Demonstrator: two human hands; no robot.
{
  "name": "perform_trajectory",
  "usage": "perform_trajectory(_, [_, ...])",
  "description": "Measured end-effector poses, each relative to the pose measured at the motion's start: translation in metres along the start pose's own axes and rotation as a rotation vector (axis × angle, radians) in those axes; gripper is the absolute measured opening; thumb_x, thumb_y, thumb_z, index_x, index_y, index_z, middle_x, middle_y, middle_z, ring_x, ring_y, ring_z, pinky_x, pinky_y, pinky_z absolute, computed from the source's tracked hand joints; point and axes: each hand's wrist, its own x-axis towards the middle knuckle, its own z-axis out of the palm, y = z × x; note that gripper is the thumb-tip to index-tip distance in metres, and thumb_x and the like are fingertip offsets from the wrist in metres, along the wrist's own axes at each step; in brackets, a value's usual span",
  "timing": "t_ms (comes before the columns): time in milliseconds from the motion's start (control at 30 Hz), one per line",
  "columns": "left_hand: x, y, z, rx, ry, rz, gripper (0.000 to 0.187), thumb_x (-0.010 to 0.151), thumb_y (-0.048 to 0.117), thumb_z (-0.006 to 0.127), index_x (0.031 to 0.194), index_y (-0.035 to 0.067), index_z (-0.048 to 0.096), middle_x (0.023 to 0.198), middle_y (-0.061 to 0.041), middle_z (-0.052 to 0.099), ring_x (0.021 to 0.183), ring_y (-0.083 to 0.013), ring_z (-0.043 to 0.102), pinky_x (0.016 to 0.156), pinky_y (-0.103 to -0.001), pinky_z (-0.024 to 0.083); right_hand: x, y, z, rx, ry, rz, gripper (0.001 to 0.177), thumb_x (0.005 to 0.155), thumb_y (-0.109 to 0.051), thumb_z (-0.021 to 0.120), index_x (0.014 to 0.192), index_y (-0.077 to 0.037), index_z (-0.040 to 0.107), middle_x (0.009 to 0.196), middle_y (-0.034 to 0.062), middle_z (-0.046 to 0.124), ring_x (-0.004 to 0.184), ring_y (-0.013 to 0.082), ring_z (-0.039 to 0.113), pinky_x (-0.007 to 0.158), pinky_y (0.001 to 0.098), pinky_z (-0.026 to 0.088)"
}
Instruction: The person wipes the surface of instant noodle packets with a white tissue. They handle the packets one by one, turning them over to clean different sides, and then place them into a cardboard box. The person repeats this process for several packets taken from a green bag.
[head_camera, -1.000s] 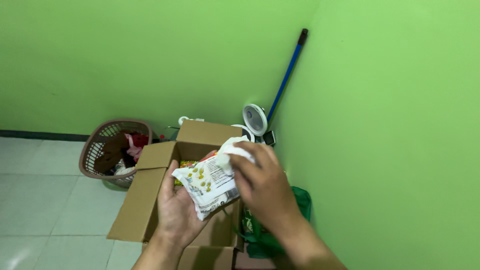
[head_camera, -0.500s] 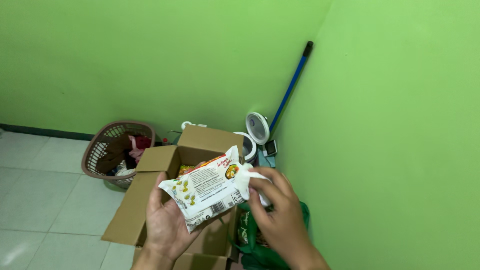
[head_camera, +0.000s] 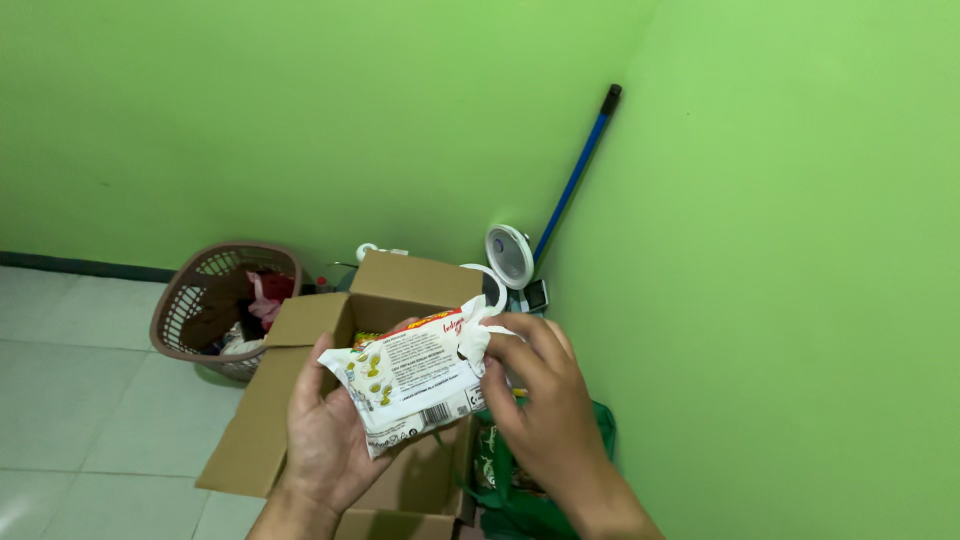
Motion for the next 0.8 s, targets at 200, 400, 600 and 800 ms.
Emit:
perform_trajectory(200, [0.008, 0.008, -0.032, -0.152, -0.429, -0.064, 0.084, 0.096, 0.068, 0.032, 0.142, 0.001, 0.052, 0.146, -0.023, 0.059, 0.128, -0.045, 0.062, 0.099, -0.061, 0.051, 0.013, 0.012, 0.008, -0.213, 0.085, 0.002, 0.016, 0.087, -0.006, 0.07, 0.103, -0.003, 0.071, 0.118, 0.0122, 0.068, 0.11, 0.0328, 0.063, 0.093, 0.0427, 0.051])
perform_trajectory(400, [0.009, 0.033, -0.046, -0.116, -0.275, -0.123, 0.088, 0.095, 0.069, 0.037, 0.141, -0.004, 0.054, 0.134, -0.026, 0.064, 0.116, -0.0409, 0.065, 0.099, -0.056, 0.052, 0.027, 0.025, 0.012, 0.382, 0.102, 0.887, 0.028, 0.104, -0.018, 0.065, 0.125, -0.001, 0.072, 0.112, 0.0268, 0.068, 0.099, 0.0433, 0.066, 0.085, 0.052, 0.054])
perform_trajectory(600, [0.014, 0.055, -0.054, -0.153, -0.383, -0.172, 0.087, 0.096, 0.068, 0.037, 0.142, -0.004, 0.053, 0.135, -0.026, 0.063, 0.118, -0.0403, 0.064, 0.102, -0.053, 0.051, 0.021, 0.021, 0.021, 1.148, 0.359, 1.022, 0.04, 0.099, -0.022, 0.056, 0.126, 0.007, 0.06, 0.12, 0.0148, 0.07, 0.112, 0.0203, 0.066, 0.102, 0.034, 0.052])
perform_trajectory(800, [0.014, 0.074, -0.059, -0.113, -0.419, -0.195, 0.087, 0.095, 0.068, 0.036, 0.142, -0.003, 0.052, 0.136, -0.024, 0.063, 0.12, -0.0406, 0.063, 0.102, -0.056, 0.05, 0.014, 0.029, 0.031, 1.12, 0.158, 0.947, 0.034, 0.097, -0.015, 0.057, 0.125, 0.002, 0.062, 0.115, 0.0133, 0.072, 0.105, 0.0211, 0.068, 0.096, 0.0363, 0.053])
